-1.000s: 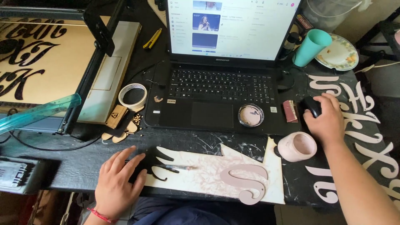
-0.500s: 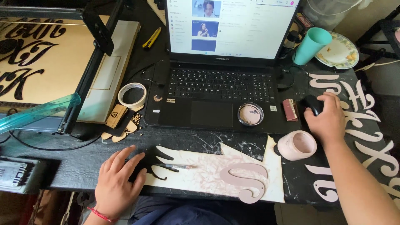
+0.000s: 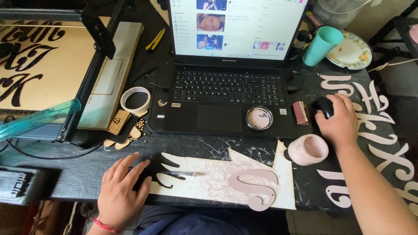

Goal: The person paints a white wooden letter 'S' with a light pink substance using a brush. They dip the brush into a container to reload the paint. After painting, they place the brush down and use a laptop and mouse.

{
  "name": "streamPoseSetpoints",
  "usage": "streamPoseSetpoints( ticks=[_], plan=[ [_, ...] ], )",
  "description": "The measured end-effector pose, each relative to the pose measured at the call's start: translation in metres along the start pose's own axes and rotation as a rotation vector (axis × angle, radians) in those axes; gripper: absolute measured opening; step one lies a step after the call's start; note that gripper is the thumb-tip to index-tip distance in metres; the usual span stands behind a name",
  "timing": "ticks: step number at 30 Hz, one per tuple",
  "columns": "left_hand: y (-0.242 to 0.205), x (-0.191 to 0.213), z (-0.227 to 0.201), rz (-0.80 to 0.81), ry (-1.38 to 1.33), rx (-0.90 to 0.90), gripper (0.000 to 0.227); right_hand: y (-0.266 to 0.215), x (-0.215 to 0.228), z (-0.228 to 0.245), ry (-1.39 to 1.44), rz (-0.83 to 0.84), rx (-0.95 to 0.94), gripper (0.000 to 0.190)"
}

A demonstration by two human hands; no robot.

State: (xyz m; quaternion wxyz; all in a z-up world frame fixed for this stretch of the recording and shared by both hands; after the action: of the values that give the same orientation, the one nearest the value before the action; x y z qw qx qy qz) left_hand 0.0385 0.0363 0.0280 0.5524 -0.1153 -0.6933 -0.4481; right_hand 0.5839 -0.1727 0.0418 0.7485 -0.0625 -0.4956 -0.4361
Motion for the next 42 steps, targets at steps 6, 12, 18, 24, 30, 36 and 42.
streamPoseSetpoints(
  ticks=[6, 12, 18, 24, 30, 36, 42],
  plan=[
    [0.000, -0.001, 0.000, 0.006, 0.014, 0.001, 0.040, 0.001, -0.001, -0.003, -0.028, 0.013, -0.045, 0.046],
    [0.000, -0.001, 0.000, 0.003, 0.019, -0.001, 0.040, 0.002, -0.004, -0.011, -0.032, 0.017, -0.051, 0.046],
    [-0.001, -0.001, 0.000, 0.016, 0.022, 0.005, 0.040, 0.002, -0.004, -0.012, -0.031, 0.021, -0.076, 0.044],
    [0.000, -0.001, 0.000, 0.007, 0.020, 0.002, 0.040, 0.001, -0.002, -0.006, -0.027, 0.026, -0.072, 0.046],
    [0.003, 0.005, -0.003, -0.023, 0.006, -0.007, 0.038, 0.001, -0.001, -0.004, -0.031, 0.020, -0.054, 0.045],
    [0.004, 0.008, -0.003, -0.016, -0.018, -0.007, 0.037, -0.001, -0.002, -0.002, -0.004, 0.012, -0.005, 0.046],
    [0.004, 0.009, -0.003, -0.020, -0.028, -0.024, 0.037, -0.003, 0.001, 0.006, 0.015, 0.048, -0.056, 0.047]
  ],
)
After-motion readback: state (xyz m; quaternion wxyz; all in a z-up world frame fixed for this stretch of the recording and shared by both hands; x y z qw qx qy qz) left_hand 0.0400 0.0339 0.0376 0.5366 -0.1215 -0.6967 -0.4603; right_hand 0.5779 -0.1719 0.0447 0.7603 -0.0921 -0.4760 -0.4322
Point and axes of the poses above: each hand's wrist, its own y-axis towards the middle knuckle, its own x-axis out of the back of the hand, z = x × y, the point moved 6 cm from there along y, towards the middle knuckle, and after that the axes turned 13 degrees about y, right-handed, at the moved point
